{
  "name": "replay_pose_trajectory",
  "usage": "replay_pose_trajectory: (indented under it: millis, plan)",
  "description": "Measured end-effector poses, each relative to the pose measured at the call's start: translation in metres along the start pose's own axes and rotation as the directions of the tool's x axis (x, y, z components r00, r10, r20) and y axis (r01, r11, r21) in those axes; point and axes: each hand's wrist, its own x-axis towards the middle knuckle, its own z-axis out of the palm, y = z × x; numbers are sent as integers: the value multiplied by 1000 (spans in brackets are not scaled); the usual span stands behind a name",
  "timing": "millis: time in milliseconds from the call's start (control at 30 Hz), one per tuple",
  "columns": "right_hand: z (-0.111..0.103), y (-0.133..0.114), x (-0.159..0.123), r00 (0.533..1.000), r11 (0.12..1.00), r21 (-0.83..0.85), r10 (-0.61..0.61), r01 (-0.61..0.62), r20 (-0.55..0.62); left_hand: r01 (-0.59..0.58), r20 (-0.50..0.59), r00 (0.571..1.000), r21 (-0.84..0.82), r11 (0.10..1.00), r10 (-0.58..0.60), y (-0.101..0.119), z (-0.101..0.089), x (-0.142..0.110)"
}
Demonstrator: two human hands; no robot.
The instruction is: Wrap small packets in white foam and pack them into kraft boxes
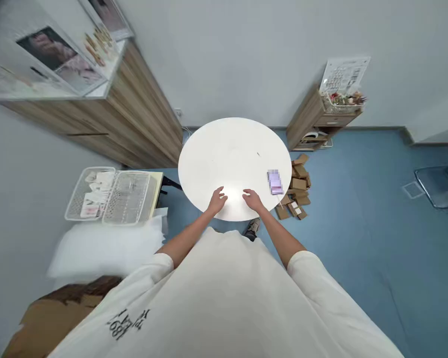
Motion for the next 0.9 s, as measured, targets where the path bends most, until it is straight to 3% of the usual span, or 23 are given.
replay_pose_trajectory:
  millis: [200, 400, 667, 900]
  plan:
    - [43, -31, -18, 999, 1000, 4, 27, -27, 31, 4, -15, 1000, -23, 1000, -4, -28, -47, -14]
    - [56, -73, -13, 994, 1000, -3, -30, 30, 109, -20, -129, 992, -62, 998, 12, -33, -85, -23]
    - [63, -116, 11, 947, 983, -64, -148, 173, 286, -15, -357, 933, -150, 989, -40, -41, -101, -47]
    - [88, -125, 21, 864, 951, -108, -210, 289, 457, 105, -485, 851, -215, 971, -200, -62, -105, -91]
